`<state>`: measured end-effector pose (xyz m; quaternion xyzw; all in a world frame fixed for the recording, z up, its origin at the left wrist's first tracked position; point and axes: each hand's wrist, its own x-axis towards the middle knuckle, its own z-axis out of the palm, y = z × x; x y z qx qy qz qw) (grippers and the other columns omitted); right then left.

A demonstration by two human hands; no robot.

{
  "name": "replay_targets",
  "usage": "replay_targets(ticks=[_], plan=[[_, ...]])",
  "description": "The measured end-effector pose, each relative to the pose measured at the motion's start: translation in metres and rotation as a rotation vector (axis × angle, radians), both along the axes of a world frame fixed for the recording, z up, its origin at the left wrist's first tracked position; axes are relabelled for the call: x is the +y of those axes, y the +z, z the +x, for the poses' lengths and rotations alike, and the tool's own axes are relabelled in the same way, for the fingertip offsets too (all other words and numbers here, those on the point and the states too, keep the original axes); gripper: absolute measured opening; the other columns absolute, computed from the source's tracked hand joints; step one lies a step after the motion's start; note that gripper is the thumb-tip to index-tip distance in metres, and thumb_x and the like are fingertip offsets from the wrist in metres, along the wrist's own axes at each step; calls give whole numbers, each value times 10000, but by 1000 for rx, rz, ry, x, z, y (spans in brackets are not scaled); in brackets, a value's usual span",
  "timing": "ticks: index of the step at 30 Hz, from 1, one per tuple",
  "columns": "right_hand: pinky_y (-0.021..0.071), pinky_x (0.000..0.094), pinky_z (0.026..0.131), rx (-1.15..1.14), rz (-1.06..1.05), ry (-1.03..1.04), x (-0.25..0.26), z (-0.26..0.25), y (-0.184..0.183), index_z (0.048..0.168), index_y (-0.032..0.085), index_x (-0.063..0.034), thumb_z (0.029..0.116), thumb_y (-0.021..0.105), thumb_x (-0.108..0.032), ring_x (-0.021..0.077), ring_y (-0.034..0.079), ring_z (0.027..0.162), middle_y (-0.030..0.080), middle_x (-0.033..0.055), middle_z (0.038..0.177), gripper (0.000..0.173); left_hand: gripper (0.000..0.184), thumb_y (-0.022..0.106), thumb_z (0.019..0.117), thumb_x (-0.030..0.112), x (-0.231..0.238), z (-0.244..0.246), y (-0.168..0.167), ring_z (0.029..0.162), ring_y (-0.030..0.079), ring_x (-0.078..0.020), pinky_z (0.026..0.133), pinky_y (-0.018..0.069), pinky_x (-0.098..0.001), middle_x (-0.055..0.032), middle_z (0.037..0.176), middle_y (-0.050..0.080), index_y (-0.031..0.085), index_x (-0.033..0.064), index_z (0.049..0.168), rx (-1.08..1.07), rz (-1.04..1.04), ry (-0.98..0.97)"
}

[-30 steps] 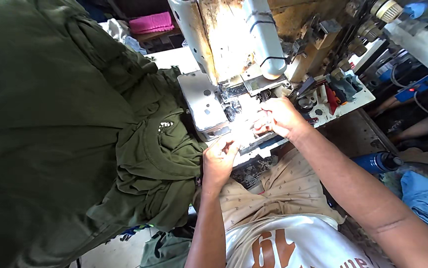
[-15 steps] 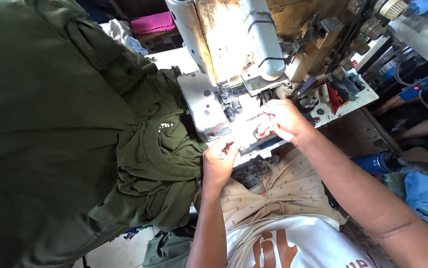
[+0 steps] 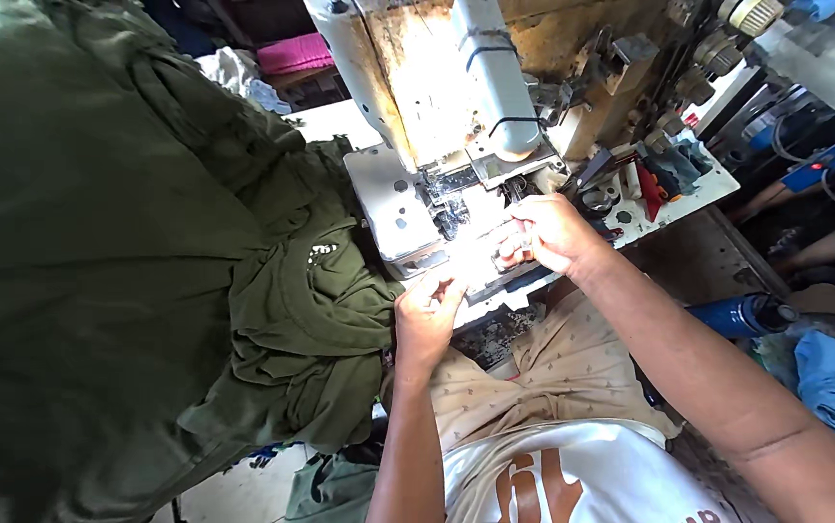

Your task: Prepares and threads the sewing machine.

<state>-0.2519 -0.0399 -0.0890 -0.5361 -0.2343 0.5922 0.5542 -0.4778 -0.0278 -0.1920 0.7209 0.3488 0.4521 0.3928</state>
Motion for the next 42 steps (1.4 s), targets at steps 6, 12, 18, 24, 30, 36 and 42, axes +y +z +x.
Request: replay_targets(ticks=[6,12,18,24,30,36,42], plan=[[613,420,533,-2,16,-14,2,-1,-2,992,575,55,1077,379,-132,283,692,559,691,206,731,284,95,706,978,170,0,-1,0,811,700,-109,742,627,-306,24,951,733,746,119,1048,-10,-15,-12],[611,419,528,-12,8,-18,4,-3,-2,1005,578,58,1084,375,-139,288,694,558,696,210,735,294,98,703,979,165,0,-1,-1,810,700,-112,736,626,-311,18,952,733,743,115,1054,-26,-12,-21],[616,436,537,5,-14,-31,6,-5,-1,992,584,56,1079,389,-135,292,692,556,687,208,716,287,99,701,982,175,1,-2,-1,802,697,-110,724,624,-310,21,950,729,740,118,1052,-21,-12,-20],[619,441,537,13,-26,-41,6,-6,1,997,582,57,1079,389,-135,295,693,552,688,208,719,285,98,699,982,177,1,-2,0,815,701,-111,743,627,-311,19,959,732,742,120,1050,-21,-6,-24],[617,462,542,7,-34,-58,8,-5,-2,1019,552,43,1070,398,-121,301,679,543,666,200,703,230,94,698,982,171,1,-2,-1,815,699,-110,741,623,-308,18,951,733,742,114,1043,-26,1,-26],[614,451,528,-10,-3,-15,4,-2,-3,1042,550,43,1083,392,-129,305,680,537,679,218,730,238,91,702,981,170,1,-1,-2,796,699,-113,732,624,-313,14,921,732,738,113,1042,-30,4,-23],[609,423,507,6,28,62,-13,-5,6,1029,561,32,1088,391,-136,285,685,528,694,212,723,247,98,710,971,140,1,0,-1,843,716,-141,762,636,-331,-13,976,740,739,87,1048,-72,17,-22]])
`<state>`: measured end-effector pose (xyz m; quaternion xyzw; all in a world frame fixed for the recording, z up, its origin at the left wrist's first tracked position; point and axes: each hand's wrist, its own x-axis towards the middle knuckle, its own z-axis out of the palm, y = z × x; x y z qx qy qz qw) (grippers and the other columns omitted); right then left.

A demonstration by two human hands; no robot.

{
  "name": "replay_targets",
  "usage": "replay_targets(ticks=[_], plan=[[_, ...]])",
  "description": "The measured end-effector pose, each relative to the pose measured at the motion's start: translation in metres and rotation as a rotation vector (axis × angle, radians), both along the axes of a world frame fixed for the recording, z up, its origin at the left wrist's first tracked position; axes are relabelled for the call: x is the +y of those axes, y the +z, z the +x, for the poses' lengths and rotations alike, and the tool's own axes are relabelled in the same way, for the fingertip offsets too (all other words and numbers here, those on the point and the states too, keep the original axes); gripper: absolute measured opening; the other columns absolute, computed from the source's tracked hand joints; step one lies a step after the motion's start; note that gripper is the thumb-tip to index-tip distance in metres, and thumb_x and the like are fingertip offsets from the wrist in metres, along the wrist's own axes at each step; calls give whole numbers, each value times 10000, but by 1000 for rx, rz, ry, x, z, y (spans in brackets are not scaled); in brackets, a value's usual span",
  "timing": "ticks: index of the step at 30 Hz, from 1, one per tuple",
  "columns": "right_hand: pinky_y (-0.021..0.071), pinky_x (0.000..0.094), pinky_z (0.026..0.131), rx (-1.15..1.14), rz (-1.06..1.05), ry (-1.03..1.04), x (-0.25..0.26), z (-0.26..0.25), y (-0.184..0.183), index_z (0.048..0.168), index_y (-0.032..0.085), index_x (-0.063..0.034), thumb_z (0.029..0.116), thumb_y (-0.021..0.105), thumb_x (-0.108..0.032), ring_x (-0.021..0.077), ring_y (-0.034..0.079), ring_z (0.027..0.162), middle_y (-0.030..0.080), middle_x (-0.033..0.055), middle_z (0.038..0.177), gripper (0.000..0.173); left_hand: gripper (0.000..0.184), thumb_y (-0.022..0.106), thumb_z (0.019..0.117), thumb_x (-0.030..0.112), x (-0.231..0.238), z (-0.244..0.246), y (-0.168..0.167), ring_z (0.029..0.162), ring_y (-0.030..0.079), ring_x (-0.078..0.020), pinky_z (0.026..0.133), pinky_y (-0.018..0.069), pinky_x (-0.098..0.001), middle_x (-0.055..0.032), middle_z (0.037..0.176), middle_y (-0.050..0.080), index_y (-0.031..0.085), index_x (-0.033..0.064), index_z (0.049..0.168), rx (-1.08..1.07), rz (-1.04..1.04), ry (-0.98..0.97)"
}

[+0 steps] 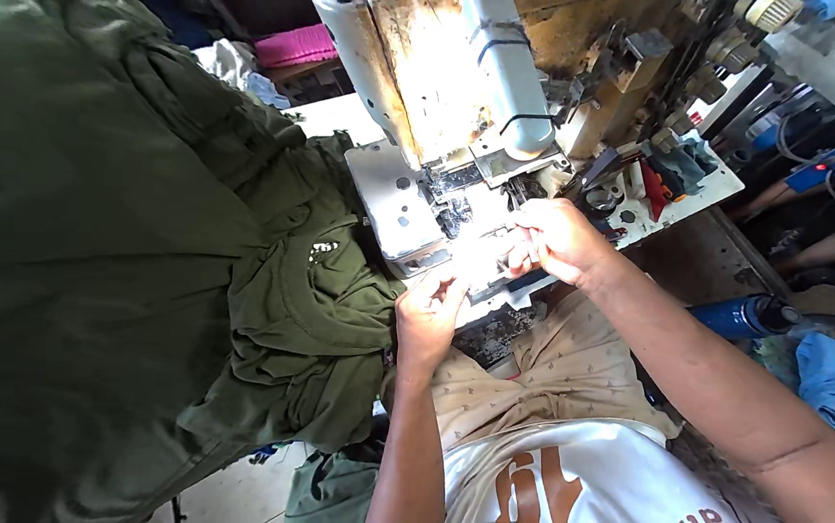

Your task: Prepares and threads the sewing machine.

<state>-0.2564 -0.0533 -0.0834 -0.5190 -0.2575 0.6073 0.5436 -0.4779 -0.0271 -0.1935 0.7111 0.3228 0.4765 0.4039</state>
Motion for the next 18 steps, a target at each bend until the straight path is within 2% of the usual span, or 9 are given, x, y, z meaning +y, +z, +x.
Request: replay_targets(ticks=[3,7,10,14,16,18], plan=[[617,446,530,-38,-2,43,-21,-3,4,1102,552,19,1100,394,-187,282,680,534,692,209,761,259,95,713,962,103,-2,4,5,844,722,-163,753,642,-340,-38,977,740,735,61,1044,-57,19,6],[619,440,516,-60,27,69,-41,-6,7,1115,551,17,1105,389,-156,293,683,515,689,220,727,237,78,713,970,128,-6,21,29,769,703,-115,699,631,-309,2,917,733,735,86,1032,29,32,-6],[621,406,517,-103,46,92,-53,-10,7,1122,558,8,1116,424,-185,301,699,534,699,245,759,235,120,680,1004,245,-1,38,52,718,677,-51,649,612,-273,63,897,718,738,172,1081,217,-10,17],[608,367,503,-171,52,131,-62,-14,2,1119,526,-4,1119,418,-172,287,691,523,699,233,747,200,258,543,1071,374,11,58,77,624,656,-112,571,561,-325,34,868,746,734,204,1093,331,-190,-7],[599,353,489,-207,38,153,-64,-15,-3,1108,518,-14,1122,414,-174,276,683,509,693,218,728,191,244,565,1065,348,15,66,79,556,609,-133,496,515,-295,0,799,717,726,168,1028,262,-221,-61],[597,342,486,-274,15,185,-66,-12,-8,1117,524,-24,1124,424,-190,261,680,509,693,191,726,193,155,635,1033,253,18,69,75,523,578,-132,464,483,-274,-20,753,692,718,135,977,200,-193,-74]])
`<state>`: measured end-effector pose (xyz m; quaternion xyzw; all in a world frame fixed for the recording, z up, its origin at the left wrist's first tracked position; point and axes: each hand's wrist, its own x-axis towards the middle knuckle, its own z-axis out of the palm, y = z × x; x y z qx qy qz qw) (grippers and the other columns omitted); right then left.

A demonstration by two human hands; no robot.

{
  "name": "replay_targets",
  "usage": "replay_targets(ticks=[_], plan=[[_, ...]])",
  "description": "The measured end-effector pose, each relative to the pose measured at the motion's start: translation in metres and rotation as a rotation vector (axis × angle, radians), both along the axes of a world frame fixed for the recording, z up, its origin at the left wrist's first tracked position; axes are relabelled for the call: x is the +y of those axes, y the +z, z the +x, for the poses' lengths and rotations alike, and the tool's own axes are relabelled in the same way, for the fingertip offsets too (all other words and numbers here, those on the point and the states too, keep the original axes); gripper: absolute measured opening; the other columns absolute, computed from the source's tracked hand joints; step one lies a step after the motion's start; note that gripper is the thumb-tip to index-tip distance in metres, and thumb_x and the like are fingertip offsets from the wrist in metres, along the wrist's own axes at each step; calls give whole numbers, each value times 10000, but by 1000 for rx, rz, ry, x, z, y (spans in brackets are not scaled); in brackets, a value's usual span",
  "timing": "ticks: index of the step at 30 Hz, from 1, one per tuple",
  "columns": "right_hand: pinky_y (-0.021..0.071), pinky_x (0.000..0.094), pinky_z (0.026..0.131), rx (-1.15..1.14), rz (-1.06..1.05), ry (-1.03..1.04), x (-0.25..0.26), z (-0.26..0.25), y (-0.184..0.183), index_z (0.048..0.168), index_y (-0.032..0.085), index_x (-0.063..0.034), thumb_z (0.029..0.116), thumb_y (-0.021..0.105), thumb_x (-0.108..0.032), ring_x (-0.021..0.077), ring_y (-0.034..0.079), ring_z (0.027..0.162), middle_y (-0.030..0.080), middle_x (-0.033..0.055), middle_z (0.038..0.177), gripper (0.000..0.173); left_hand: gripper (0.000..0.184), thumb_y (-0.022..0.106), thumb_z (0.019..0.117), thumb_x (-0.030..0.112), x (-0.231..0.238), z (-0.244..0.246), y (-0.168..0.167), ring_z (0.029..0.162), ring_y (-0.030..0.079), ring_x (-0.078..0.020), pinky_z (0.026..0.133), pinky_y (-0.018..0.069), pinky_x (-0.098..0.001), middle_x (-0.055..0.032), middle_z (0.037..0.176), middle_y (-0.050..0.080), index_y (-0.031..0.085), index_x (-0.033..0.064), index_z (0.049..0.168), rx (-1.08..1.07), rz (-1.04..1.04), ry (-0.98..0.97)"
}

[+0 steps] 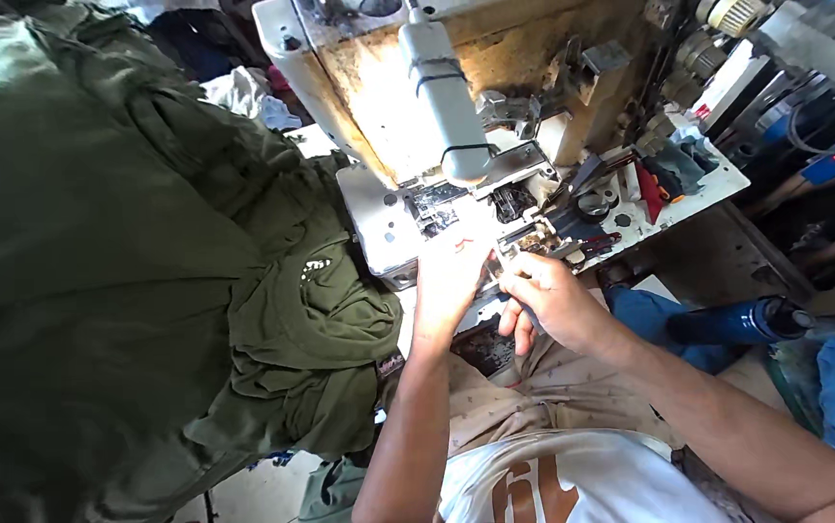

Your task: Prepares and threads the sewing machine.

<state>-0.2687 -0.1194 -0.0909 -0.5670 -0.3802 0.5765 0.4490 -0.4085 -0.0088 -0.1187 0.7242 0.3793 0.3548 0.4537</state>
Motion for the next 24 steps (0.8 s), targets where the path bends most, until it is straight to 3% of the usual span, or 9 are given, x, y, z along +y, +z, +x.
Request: replay_targets(ticks=[3,5,8,10,13,15,17,20,24], plan=[[607,294,548,-261,-13,89,-5,14,0,1115,583,-81,1114,446,-222,170,702,576,741,74,801,197,100,654,1014,222,-1,-5,-1,579,618,-117,513,525,-288,0,796,707,713,143,1004,47,95,86],[595,289,589,-521,75,100,-8,30,2,1041,644,-134,1082,496,-235,102,676,616,722,-14,816,184,100,669,1007,222,-5,-17,1,682,674,-107,602,589,-300,19,869,726,715,144,1051,26,171,129],[543,372,576,-881,312,-26,-3,62,4,1032,679,-122,1014,578,-184,140,597,642,631,21,814,120,84,704,947,67,-19,-34,6,699,694,-134,619,610,-297,-30,870,732,703,51,1029,-233,220,91],[524,401,550,-1069,389,-106,7,81,3,1033,658,-116,989,610,-201,176,590,644,617,40,823,107,85,698,923,27,-27,-39,10,649,649,-107,576,560,-250,-17,839,713,678,66,997,-373,189,55],[518,464,574,-1223,393,-125,28,92,2,1030,662,-108,975,673,-236,245,625,685,634,69,819,139,63,674,955,49,-33,-44,15,669,646,-102,598,558,-241,-18,847,705,690,87,1002,-499,167,4],[538,496,616,-1291,397,-93,43,93,-1,1034,674,-100,964,686,-267,274,663,723,666,83,834,181,38,671,984,125,-39,-50,23,707,648,-100,635,562,-248,-8,868,699,700,119,1009,-576,183,-38],[523,508,594,-1339,431,-54,53,90,-7,1003,670,-93,957,683,-273,292,660,698,657,93,799,187,73,674,1000,206,-47,-60,34,721,653,-90,645,566,-240,11,871,700,716,147,1005,-631,216,-72],[510,498,571,-1417,439,7,66,84,-12,957,649,-101,963,677,-278,302,661,683,638,94,763,179,128,669,998,287,-58,-84,45,622,556,-60,555,475,-210,57,778,626,683,178,932,-756,234,-170],[522,510,597,-1483,407,19,81,79,-13,956,642,-82,988,665,-300,328,671,705,641,117,776,221,184,702,959,216,-60,-116,41,558,551,-124,514,488,-265,-7,716,598,624,109,831,-1003,196,-292]])
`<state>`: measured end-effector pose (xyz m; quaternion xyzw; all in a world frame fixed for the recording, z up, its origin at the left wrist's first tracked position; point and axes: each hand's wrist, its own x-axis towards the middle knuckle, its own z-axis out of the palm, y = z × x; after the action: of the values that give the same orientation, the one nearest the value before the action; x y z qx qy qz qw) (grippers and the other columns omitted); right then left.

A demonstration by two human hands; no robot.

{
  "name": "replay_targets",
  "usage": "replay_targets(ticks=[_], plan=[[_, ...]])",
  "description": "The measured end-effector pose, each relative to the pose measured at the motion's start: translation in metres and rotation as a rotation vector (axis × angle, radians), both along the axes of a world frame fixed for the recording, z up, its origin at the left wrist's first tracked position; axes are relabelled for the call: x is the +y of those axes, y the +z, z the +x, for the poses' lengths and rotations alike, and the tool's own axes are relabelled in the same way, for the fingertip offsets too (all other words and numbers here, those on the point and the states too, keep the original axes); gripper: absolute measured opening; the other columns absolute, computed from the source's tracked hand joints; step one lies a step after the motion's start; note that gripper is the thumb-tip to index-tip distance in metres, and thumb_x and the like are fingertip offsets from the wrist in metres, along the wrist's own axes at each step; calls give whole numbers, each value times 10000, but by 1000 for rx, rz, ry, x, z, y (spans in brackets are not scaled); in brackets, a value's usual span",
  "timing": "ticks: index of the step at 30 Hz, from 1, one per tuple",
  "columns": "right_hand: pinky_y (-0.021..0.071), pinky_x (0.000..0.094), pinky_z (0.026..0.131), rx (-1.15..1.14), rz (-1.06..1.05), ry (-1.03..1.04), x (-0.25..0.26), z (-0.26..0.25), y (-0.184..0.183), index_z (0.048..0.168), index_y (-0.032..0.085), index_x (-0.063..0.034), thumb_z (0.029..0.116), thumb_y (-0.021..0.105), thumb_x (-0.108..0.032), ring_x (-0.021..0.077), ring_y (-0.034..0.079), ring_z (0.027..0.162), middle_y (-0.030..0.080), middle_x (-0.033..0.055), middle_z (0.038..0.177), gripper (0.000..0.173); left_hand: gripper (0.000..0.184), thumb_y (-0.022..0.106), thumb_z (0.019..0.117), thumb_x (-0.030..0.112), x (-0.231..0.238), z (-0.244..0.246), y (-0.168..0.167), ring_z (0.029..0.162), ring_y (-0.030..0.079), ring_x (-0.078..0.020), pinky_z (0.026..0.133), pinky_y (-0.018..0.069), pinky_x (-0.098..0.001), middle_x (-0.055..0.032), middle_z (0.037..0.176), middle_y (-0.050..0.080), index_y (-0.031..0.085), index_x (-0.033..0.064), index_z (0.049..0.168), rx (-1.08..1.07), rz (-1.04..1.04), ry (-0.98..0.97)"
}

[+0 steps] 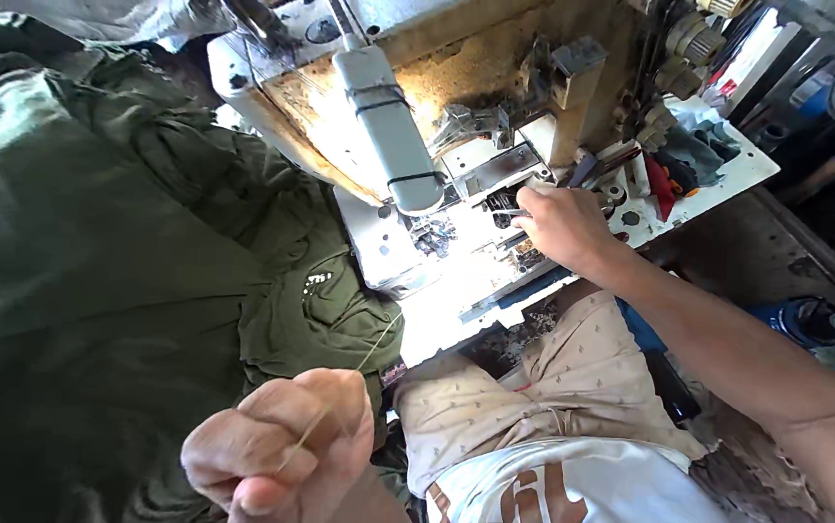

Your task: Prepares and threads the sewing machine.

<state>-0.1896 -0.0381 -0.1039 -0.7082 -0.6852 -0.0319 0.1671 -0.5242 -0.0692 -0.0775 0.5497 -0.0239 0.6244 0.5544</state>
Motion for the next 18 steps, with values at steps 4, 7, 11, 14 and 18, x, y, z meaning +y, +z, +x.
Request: replay_targets(ticks=[4,7,11,14,18], plan=[[540,511,626,6,1,-68,7,-8,3,972,658,-80,976,683,-283,334,692,748,666,127,810,205,167,692,942,147,-3,-14,-7,526,540,-146,510,493,-288,-28,666,570,600,77,821,-142,-65,-90],[558,516,650,0,-2,-117,12,-16,2,1016,670,-71,981,682,-254,343,705,789,680,142,848,187,163,689,945,149,-3,-15,-11,539,548,-153,518,496,-290,-35,680,581,608,72,827,-129,-71,-103],[550,515,638,-26,2,-187,21,-25,2,1054,663,-62,988,670,-247,356,709,779,687,159,855,196,174,696,961,203,-1,-3,-10,557,550,-127,511,483,-260,-10,711,596,628,100,838,-40,-54,-65],[550,524,642,-39,-13,-186,23,-27,3,1067,658,-56,988,664,-226,372,710,794,690,173,874,188,154,706,956,202,-2,3,-6,563,563,-122,510,486,-252,-17,730,618,648,92,866,-27,-66,-49],[553,557,660,46,8,-77,6,-10,6,1021,666,-60,989,672,-267,370,701,799,685,162,872,209,126,704,947,182,-2,-20,-9,570,556,-125,533,496,-262,-17,730,603,638,91,890,-109,-113,-69]])
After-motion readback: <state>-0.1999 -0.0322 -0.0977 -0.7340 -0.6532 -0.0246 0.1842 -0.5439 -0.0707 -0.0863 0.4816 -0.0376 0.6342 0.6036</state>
